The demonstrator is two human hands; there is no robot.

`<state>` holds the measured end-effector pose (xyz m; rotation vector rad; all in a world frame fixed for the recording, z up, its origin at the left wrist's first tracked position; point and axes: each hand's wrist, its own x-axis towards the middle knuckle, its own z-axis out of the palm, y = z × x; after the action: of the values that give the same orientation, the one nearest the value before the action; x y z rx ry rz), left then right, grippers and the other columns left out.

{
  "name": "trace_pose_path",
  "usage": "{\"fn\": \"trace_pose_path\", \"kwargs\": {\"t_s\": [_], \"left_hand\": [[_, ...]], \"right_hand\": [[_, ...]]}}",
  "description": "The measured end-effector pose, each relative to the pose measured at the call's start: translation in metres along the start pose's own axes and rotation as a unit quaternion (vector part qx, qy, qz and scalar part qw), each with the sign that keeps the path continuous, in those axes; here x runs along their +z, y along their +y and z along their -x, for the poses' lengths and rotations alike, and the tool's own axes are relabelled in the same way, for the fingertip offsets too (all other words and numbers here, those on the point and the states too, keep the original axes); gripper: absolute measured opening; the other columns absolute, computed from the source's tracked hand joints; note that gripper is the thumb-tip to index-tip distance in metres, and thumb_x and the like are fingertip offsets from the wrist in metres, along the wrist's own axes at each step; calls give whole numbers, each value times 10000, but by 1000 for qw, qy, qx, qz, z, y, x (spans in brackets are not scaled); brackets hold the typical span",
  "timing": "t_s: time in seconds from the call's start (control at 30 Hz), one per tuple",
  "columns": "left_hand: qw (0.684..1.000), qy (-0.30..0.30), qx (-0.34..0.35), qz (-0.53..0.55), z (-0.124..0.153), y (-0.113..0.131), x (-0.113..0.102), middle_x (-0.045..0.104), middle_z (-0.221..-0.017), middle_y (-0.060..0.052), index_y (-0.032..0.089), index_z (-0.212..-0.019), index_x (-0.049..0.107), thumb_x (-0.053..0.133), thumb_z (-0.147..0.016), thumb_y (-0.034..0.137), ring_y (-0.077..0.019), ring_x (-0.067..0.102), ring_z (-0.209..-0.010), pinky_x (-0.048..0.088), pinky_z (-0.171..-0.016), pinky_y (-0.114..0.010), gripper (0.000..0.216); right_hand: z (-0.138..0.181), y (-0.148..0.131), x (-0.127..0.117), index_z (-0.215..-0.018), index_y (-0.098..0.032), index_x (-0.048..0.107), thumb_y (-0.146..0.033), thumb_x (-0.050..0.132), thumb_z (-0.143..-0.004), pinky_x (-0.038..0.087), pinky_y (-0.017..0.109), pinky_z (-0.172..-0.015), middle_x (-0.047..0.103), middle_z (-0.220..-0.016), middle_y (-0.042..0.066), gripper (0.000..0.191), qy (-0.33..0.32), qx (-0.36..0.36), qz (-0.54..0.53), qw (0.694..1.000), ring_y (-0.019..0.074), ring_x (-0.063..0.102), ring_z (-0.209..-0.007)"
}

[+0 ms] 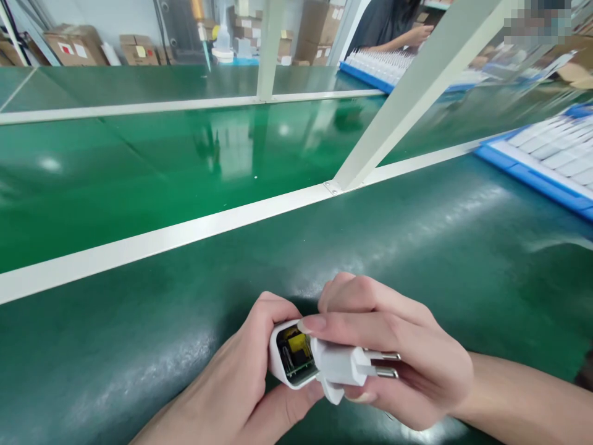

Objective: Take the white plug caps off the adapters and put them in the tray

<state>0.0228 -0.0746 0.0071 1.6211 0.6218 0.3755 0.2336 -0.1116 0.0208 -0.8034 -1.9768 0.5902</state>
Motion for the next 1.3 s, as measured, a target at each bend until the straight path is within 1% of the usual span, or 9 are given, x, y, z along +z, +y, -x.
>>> {"fn": "trace_pose_path", "kwargs": {"t_s": [0.17,0.3,0.47,0.53,0.73,0.87,1.03,1.13,1.3], "left_hand": [[1000,15,14,5,-2,-2,0,619,-1058,-25,268,-1152,525,592,-978,419,-169,626,-828,531,-716,-287,240],[998,24,38,34,-5,-4,2,631,-1181,-36,285,-1206,549,631,-965,351,-194,657,-968,555,-836,-311,263],[999,5,1,43,-4,-2,1,605,-1307,-43,313,-1270,571,612,-956,306,-215,622,-1115,536,-950,-346,317],[997,-7,-26,76,-2,-1,-1,614,-1275,-33,331,-1298,550,576,-967,291,-194,629,-1077,538,-923,-326,334],[979,-13,-55,195,2,-15,-1,638,-927,-36,283,-1374,468,515,-971,399,-192,596,-812,510,-735,-338,422],[969,-21,-63,240,1,-19,-2,652,-918,-45,272,-1355,495,496,-972,409,-194,578,-797,470,-757,-359,407],[961,-32,-97,258,2,-13,-5,650,-900,-42,252,-1340,507,466,-988,416,-195,563,-819,449,-777,-352,391],[965,-35,-96,240,3,-11,-5,651,-893,-40,246,-1344,501,435,-1008,424,-197,564,-813,454,-767,-351,386],[978,-34,-67,193,4,-7,-2,665,-925,-49,237,-1380,496,382,-1046,467,-195,601,-788,488,-770,-357,421]], "right_hand": [[1,-1,1,-1331,-171,604,-302,527,-1047,580,316,-647,624,-839,66,322,9,-1,-3,1000,179,639,-739],[3,1,2,-1322,-187,613,-321,526,-1049,567,307,-649,625,-858,67,317,25,16,-4,1000,168,629,-732],[4,9,5,-1331,-219,628,-320,553,-1043,501,284,-596,676,-869,47,314,105,38,19,994,143,569,-657],[4,11,6,-1329,-224,636,-287,582,-1032,491,273,-600,709,-871,35,309,115,55,25,992,133,556,-631],[2,11,5,-1323,-212,642,-217,589,-1019,476,247,-583,729,-903,30,309,86,71,43,993,120,570,-650],[0,10,5,-1278,-204,654,-240,582,-1025,496,246,-589,678,-867,27,266,78,68,55,993,123,579,-686],[0,10,6,-1177,-194,667,-209,577,-1001,570,295,-676,587,-1008,69,198,93,78,74,990,167,619,-860],[-1,10,6,-1184,-178,639,-177,565,-988,579,328,-738,570,-1058,86,210,88,67,56,992,184,617,-921],[0,11,6,-1158,-150,646,-182,591,-981,567,304,-751,578,-1045,83,188,73,66,59,993,168,613,-906]]}}
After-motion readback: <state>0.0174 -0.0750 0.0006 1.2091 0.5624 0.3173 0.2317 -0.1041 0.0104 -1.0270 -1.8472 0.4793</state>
